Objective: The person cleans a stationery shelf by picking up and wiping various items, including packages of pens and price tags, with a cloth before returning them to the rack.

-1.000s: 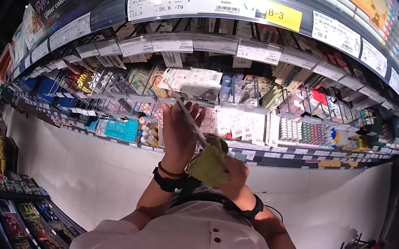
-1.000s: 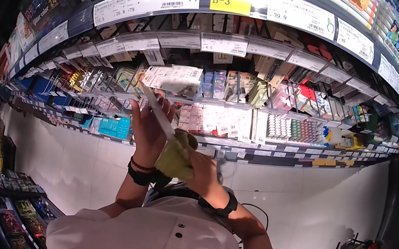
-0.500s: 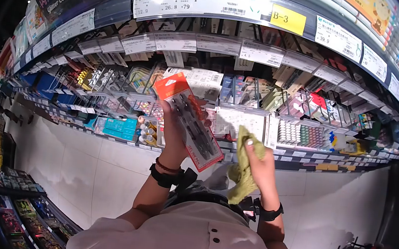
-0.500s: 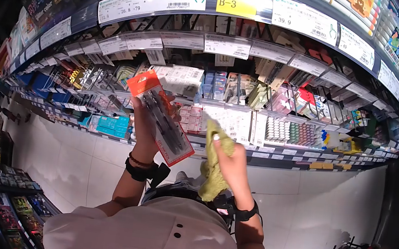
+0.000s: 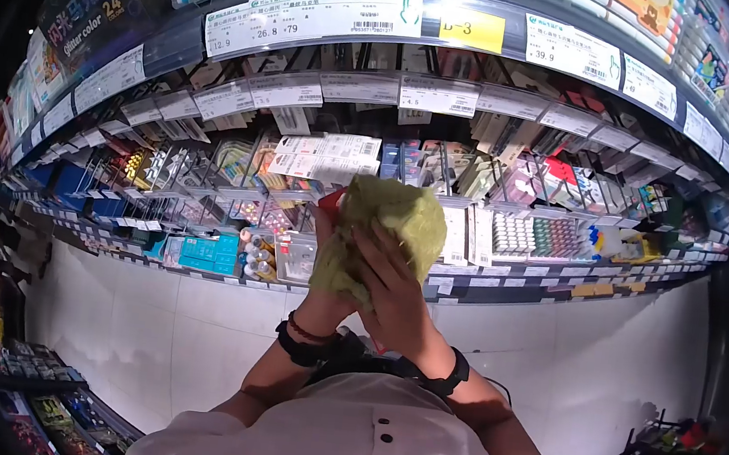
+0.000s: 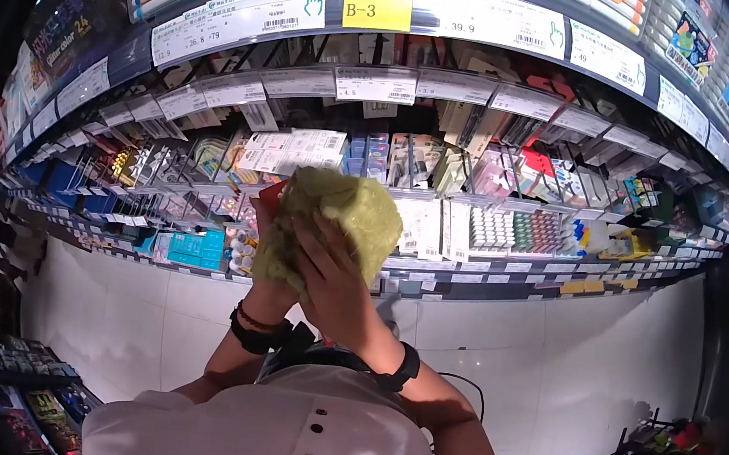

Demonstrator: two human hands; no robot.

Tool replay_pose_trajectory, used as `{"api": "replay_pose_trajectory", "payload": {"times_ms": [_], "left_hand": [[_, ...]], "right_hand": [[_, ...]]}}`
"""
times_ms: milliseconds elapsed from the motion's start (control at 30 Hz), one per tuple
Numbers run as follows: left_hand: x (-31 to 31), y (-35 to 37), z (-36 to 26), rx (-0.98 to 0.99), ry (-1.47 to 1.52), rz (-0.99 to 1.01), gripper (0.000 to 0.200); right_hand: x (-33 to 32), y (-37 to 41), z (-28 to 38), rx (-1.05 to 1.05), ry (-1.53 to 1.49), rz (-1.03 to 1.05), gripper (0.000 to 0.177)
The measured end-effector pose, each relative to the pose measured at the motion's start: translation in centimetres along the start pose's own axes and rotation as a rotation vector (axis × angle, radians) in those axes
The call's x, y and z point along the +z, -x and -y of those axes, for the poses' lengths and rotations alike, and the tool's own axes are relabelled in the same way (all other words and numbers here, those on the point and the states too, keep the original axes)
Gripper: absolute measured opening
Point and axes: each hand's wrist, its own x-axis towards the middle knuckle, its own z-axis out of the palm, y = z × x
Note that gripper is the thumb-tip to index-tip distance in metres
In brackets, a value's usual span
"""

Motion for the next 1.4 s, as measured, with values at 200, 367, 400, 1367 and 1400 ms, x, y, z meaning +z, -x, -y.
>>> {"api": "replay_pose_trajectory", "payload": {"times_ms": [200,367,400,1367,1400], "left_hand": [[-0.6,-0.4,-2.5,0.153,-0.161,-0.154,0.079],[-0.5,-0.6,-4.4,0.331,-0.042,-0.366,0.083],[-0.8,-0.7,-4.9,0.360,-0.042,-0.344,0.083],[-9.2,5.0,-6.6,0.402,-0.232,-0.513,0.036],[-9.4,5.3,-6.9,0.419,-0.244,-0.552,0.036]], "right_hand": [[0.0,1.9,-0.9,-0.072,-0.250,0.053,0.031],[-0.4,5.3,-2.6,0.341,-0.596,-0.037,0.008],[-1.6,6.2,-3.6,0.525,-0.504,0.083,0.006],[-3.6,2.0,-16.2,0.667,-0.421,-0.800,0.014],[-3.3,2.2,-16.4,0.660,-0.402,-0.780,0.013]]}}
